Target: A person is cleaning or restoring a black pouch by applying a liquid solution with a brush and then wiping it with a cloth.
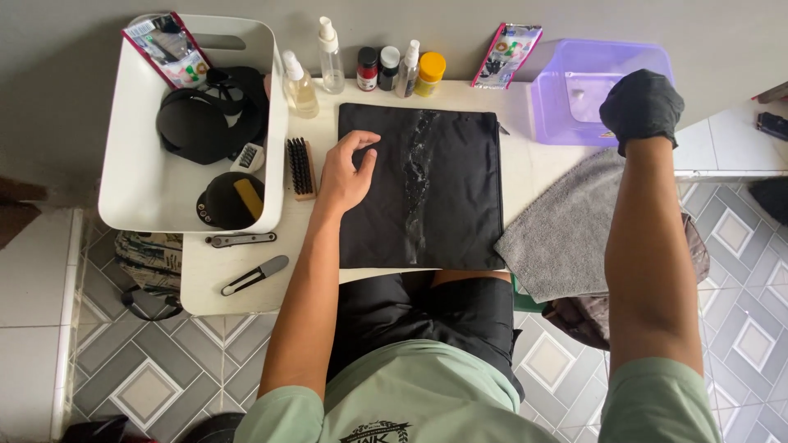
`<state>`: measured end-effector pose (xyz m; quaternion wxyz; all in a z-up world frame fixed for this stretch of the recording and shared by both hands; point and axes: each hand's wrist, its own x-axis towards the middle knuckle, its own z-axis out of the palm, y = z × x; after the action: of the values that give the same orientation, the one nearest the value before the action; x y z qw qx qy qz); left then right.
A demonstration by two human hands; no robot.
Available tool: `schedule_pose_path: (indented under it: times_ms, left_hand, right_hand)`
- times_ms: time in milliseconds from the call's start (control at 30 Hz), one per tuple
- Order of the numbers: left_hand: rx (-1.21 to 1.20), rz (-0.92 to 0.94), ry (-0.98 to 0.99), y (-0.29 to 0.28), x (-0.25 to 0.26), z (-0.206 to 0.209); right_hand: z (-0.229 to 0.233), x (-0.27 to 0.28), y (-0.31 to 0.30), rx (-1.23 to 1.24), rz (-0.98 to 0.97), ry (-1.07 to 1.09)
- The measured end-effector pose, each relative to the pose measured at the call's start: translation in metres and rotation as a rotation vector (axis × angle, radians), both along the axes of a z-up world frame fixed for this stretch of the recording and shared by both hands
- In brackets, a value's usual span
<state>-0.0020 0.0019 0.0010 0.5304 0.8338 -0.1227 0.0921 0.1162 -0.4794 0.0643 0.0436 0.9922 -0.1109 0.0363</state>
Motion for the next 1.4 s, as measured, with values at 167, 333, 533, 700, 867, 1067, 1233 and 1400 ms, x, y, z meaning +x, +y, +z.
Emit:
schedule_pose_path:
  times_ms: [167,333,533,700,867,1067,1233,1400]
  left_hand:
    - [-0.009,-0.008,0.03,0.0,0.0,0.002]
    - [0.0,-0.026,-0.022,0.001,0.004,-0.007]
    - [0.002,-0.027,-0.03,0.002,0.004,-0.003]
    - [-0.011,-0.032,-0.05,0.001,0.003,-0.003]
    - [0.042,0.016,-0.081,0.0,0.001,0.002]
    - [0.011,0.008,-0.075,0.0,0.001,0.002]
    - [0.02,0.002,-0.084,0.0,0.002,0.0]
    - [0.007,0.001,-0.082,0.002,0.002,0.0]
  right_hand:
    - [0.024,-0.008,0.028,0.334,0.083,0.305]
    - [0.038,-0.03,0.018,0.361,0.106,0.177]
    - [0.06,-0.088,0.029,0.391,0.26,-0.216]
    - [0.05,-0.145,0.088,0.747,0.383,-0.071]
    - [-0.01,-0.176,0.156,0.908,0.481,0.12]
    - [-0.043,-0.2,0.167,0.999,0.644,0.426]
    - [-0.058,-0.187,0.171,0.813,0.589,0.184]
    - [-0.041,-0.198,0.182,1.017,0.709,0.491]
